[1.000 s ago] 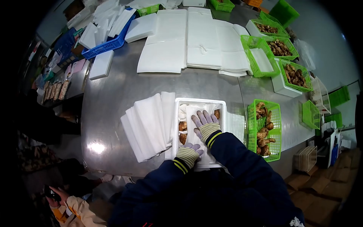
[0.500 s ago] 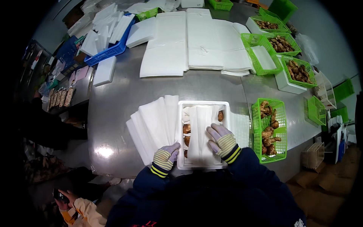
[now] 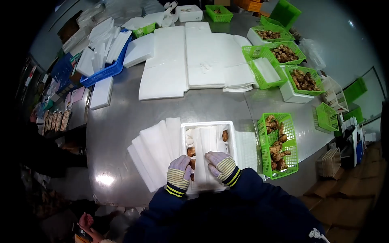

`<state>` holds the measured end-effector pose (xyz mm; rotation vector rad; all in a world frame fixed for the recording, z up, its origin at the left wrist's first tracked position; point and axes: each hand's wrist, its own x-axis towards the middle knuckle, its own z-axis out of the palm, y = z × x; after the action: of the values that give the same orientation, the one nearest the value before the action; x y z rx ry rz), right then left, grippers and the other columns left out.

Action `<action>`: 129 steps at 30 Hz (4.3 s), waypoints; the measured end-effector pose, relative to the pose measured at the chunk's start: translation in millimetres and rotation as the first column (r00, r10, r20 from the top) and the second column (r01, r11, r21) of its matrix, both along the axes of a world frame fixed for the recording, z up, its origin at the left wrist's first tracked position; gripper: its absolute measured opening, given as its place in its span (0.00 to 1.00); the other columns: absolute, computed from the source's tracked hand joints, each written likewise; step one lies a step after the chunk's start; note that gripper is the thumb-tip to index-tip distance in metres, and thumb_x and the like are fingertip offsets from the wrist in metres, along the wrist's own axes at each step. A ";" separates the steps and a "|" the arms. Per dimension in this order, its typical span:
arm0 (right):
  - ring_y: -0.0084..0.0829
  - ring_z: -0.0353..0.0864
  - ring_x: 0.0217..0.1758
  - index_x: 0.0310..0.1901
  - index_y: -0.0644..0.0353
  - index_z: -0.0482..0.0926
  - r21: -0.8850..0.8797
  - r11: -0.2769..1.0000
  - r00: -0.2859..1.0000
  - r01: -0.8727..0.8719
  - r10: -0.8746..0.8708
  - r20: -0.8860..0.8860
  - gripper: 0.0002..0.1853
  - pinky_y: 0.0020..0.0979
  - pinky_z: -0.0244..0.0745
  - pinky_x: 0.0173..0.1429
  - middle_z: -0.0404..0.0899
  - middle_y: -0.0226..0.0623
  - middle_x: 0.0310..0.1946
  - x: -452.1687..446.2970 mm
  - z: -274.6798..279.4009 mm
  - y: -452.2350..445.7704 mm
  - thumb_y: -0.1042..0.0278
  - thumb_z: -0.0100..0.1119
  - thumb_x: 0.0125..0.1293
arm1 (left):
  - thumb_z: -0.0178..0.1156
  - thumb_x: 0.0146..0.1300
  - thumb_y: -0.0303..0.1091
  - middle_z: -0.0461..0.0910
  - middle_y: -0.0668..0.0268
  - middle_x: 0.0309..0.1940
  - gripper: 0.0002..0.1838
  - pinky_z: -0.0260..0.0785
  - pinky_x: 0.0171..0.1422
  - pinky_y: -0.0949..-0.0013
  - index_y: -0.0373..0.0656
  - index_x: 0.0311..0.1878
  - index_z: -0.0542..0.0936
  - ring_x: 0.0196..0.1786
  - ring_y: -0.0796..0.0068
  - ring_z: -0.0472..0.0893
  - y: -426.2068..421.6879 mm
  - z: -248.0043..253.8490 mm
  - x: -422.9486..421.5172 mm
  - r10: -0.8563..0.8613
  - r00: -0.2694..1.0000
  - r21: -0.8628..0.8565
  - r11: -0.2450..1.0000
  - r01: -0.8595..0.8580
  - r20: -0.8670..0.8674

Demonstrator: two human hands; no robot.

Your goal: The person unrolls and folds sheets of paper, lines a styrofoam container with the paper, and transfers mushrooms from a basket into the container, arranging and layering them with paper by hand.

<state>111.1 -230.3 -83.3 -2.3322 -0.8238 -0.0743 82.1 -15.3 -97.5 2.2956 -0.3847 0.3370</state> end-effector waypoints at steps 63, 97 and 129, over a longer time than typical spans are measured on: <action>0.34 0.70 0.58 0.61 0.74 0.64 0.839 0.481 0.502 0.255 0.676 -0.540 0.43 0.32 0.62 0.64 0.71 0.49 0.55 81.0 80.8 -59.3 0.35 0.49 0.62 | 0.67 0.57 0.37 0.81 0.70 0.31 0.13 0.69 0.42 0.75 0.37 0.38 0.80 0.34 0.82 0.76 -7.3 76.1 68.5 -0.146 0.947 -0.798 0.583 -0.151 -0.286; 0.34 0.79 0.32 0.39 0.60 0.78 0.243 0.960 0.820 -0.140 -0.026 0.572 0.13 0.33 0.75 0.37 0.79 0.37 0.30 50.9 160.4 -50.3 0.74 0.63 0.49 | 0.60 0.55 0.21 0.81 0.59 0.44 0.15 0.74 0.53 0.64 0.41 0.47 0.80 0.46 0.62 0.81 13.1 131.9 45.6 -0.059 0.951 -0.399 0.898 0.183 0.304; 0.29 0.70 0.44 0.36 0.50 0.73 -0.440 0.882 0.979 -0.168 0.202 0.030 0.13 0.48 0.59 0.62 0.70 0.28 0.29 -71.1 -31.3 -74.8 0.50 0.50 0.57 | 0.57 0.51 0.38 0.77 0.67 0.41 0.13 0.61 0.54 0.48 0.48 0.42 0.77 0.46 0.67 0.75 -33.2 -22.2 -54.6 -0.275 0.944 0.649 0.687 0.326 -0.183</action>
<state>40.0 -305.1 -114.6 -2.6612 -1.2009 0.1197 27.4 -48.4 -119.7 2.8694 -0.9708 -0.0844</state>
